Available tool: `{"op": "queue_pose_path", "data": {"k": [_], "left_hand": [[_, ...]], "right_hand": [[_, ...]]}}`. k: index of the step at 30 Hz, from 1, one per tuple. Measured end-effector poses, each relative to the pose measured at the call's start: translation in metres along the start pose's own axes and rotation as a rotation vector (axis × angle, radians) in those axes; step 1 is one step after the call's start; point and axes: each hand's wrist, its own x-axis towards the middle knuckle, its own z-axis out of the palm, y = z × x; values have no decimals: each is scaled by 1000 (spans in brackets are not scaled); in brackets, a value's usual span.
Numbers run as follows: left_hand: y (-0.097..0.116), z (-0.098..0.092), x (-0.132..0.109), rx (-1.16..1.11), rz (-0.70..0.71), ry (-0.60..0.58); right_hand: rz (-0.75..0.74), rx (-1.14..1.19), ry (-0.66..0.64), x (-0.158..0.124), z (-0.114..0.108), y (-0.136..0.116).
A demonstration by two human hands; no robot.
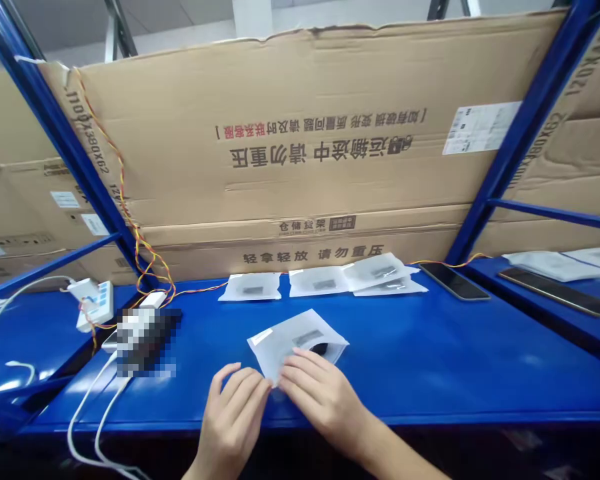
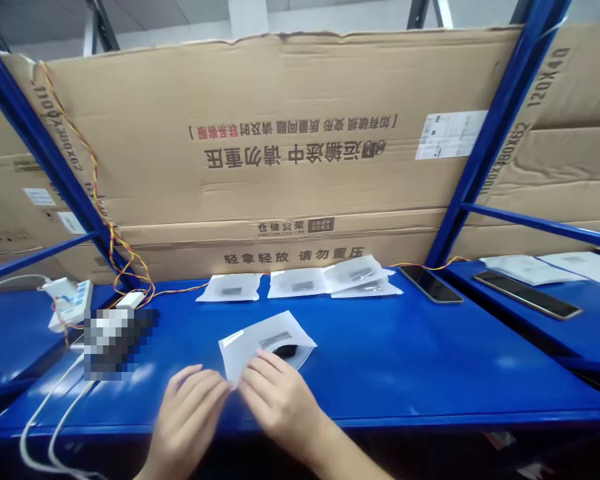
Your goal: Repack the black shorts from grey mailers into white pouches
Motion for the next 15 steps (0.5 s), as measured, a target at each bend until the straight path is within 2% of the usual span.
{"op": "queue_pose_path", "data": {"k": [4, 10, 15], "left_hand": [[3, -10, -2, 29, -8, 46], [-2, -24, -17, 65, -48, 32], [-5, -22, -36, 92, -109, 39]], "right_hand": [[-25, -39, -55, -15, -18, 22], [84, -116, -143, -39, -50, 70], [112, -124, -148, -46, -49, 74]]}}
